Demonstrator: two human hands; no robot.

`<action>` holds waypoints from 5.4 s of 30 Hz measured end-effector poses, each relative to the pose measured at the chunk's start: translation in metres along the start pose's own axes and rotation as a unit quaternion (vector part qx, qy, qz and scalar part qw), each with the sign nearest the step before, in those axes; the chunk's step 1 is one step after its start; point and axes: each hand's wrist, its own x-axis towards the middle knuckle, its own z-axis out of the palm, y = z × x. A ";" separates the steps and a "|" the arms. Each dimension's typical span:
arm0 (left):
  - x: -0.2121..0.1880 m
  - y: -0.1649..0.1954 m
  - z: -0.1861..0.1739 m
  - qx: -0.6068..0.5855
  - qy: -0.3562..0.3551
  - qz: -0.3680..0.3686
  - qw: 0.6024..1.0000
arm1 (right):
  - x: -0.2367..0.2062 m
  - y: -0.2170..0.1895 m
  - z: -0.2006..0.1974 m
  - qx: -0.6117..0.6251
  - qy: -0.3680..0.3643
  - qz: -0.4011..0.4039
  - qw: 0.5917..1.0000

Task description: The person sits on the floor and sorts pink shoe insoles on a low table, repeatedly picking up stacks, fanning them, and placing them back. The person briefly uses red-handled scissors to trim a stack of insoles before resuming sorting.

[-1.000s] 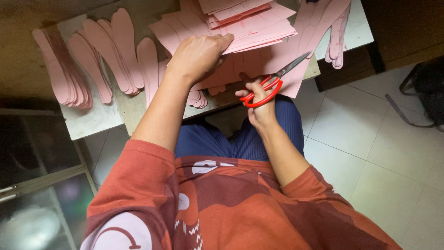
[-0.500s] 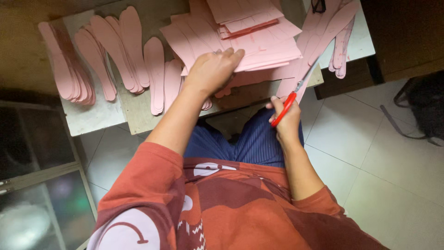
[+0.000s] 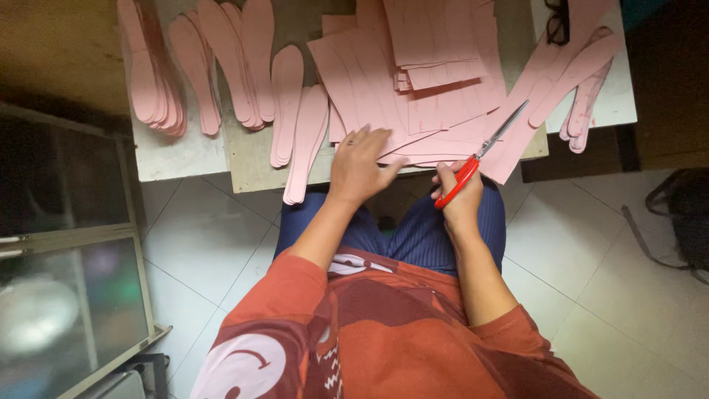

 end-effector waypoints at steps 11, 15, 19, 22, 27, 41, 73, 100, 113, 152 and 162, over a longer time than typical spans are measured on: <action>-0.009 -0.048 -0.013 -0.159 0.063 -0.400 0.900 | -0.017 -0.019 0.014 -0.346 0.054 -0.175 0.920; 0.002 -0.069 -0.001 -0.246 0.062 -0.476 0.842 | -0.022 -0.040 0.019 -0.419 0.003 -0.303 0.856; 0.013 -0.079 0.005 -0.482 0.057 -0.550 0.680 | -0.005 -0.048 0.026 -0.452 -0.053 -0.394 0.799; 0.022 -0.078 0.005 -0.603 0.062 -0.555 0.569 | 0.010 -0.052 0.027 -0.473 -0.070 -0.355 0.803; 0.041 -0.062 0.003 -0.677 0.059 -0.484 0.552 | 0.025 -0.087 0.023 -0.510 -0.078 -0.280 0.810; 0.106 -0.023 0.015 -0.737 0.042 -0.401 0.543 | 0.037 -0.181 0.028 -0.377 -0.112 -0.248 0.886; 0.144 -0.031 -0.015 -0.739 0.039 -0.420 0.525 | 0.122 -0.049 0.009 -0.616 0.009 -0.233 0.753; 0.143 -0.025 -0.017 -0.757 0.021 -0.400 0.516 | 0.092 -0.076 0.151 -0.674 -0.093 -0.264 0.684; 0.145 -0.023 -0.021 -0.760 0.015 -0.389 0.520 | 0.106 -0.074 0.145 -0.540 -0.054 -0.246 0.803; 0.038 -0.038 0.029 -0.467 -0.053 -0.504 0.725 | -0.008 -0.196 -0.040 -0.577 -0.165 -0.210 0.772; 0.018 -0.042 0.027 -0.080 -0.013 -0.337 0.938 | 0.105 -0.106 0.059 -0.653 0.048 -0.257 0.711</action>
